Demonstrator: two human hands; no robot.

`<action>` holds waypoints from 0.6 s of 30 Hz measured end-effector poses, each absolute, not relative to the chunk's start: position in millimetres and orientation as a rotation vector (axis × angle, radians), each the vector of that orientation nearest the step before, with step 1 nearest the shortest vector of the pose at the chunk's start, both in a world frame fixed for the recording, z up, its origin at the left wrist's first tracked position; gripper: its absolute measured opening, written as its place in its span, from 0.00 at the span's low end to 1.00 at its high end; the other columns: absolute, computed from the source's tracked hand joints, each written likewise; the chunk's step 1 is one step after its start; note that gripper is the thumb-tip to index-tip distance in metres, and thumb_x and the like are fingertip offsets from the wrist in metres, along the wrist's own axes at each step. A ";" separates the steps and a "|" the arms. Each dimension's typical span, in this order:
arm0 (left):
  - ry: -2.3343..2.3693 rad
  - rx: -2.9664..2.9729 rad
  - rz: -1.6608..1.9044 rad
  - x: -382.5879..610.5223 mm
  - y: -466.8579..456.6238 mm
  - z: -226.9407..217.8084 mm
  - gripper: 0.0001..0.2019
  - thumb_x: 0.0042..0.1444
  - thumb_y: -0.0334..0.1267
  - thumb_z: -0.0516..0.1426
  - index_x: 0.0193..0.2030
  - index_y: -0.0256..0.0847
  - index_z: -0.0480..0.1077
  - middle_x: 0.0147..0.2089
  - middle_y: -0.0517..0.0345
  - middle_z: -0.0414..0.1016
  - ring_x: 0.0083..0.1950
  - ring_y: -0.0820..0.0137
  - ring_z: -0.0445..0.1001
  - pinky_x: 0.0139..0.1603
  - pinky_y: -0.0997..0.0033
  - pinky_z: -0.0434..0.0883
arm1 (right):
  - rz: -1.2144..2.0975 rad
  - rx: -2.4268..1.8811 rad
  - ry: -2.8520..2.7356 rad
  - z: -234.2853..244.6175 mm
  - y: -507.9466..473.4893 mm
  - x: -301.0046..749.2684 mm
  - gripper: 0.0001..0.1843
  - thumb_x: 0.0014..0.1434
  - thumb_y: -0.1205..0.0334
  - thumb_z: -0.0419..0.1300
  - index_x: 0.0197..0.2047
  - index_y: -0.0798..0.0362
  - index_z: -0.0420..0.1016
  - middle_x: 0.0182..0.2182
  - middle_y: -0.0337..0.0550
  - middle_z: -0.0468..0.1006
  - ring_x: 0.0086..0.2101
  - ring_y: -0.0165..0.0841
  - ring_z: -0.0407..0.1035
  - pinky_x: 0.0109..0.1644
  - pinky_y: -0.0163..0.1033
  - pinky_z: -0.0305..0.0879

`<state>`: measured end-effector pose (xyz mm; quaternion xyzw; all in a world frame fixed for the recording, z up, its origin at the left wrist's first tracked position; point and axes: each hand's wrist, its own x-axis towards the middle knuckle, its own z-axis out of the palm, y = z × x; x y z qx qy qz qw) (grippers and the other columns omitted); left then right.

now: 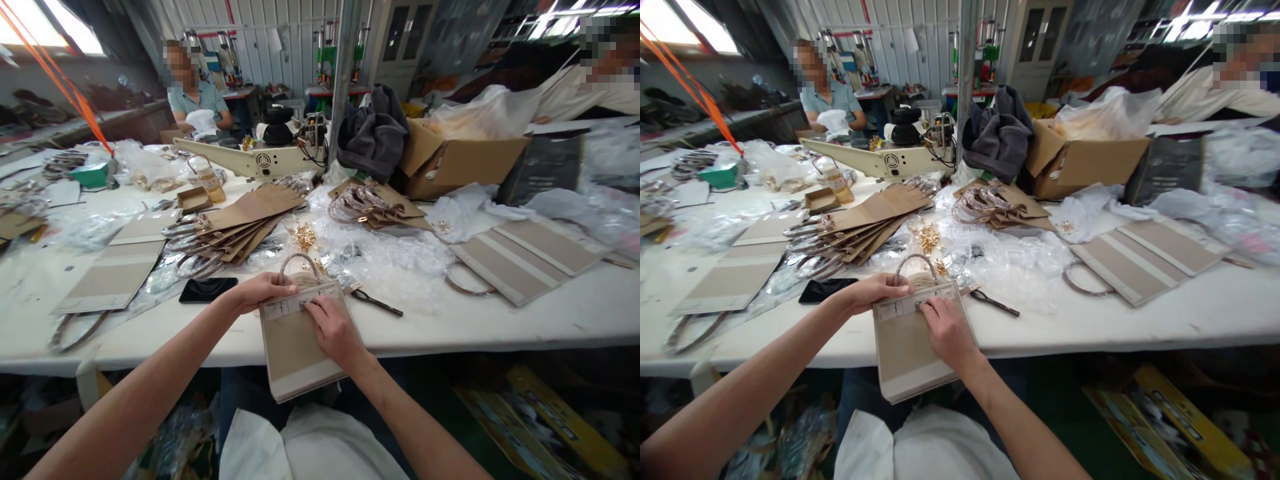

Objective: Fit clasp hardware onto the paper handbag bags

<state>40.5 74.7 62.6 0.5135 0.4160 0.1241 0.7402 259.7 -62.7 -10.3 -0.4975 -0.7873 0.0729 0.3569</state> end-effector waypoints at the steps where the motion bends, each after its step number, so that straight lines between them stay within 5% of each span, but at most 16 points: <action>1: 0.893 1.092 0.242 42.8 76.3 62.1 0.23 0.45 0.51 0.78 0.42 0.37 0.85 0.40 0.48 0.87 0.39 0.63 0.82 0.41 0.64 0.77 | 0.193 -1.291 -2.029 -10.3 -62.4 259.5 0.22 0.77 0.72 0.52 0.67 0.50 0.76 0.56 0.54 0.78 0.55 0.48 0.73 0.62 0.58 0.76; 12: 0.812 1.107 0.076 46.0 94.1 44.3 0.39 0.41 0.41 0.79 0.64 0.45 0.81 0.53 0.49 0.89 0.52 0.54 0.86 0.54 0.58 0.82 | 0.238 -1.297 -2.045 -6.4 -59.8 260.2 0.21 0.77 0.73 0.51 0.64 0.52 0.78 0.56 0.54 0.79 0.56 0.47 0.73 0.62 0.57 0.76; 18: 0.912 1.430 -0.037 58.7 102.3 37.5 0.35 0.39 0.41 0.80 0.58 0.44 0.86 0.46 0.56 0.91 0.45 0.62 0.85 0.49 0.67 0.79 | 0.238 -1.281 -2.045 -8.4 -56.5 259.7 0.19 0.76 0.73 0.52 0.62 0.54 0.79 0.54 0.55 0.79 0.55 0.48 0.73 0.61 0.57 0.76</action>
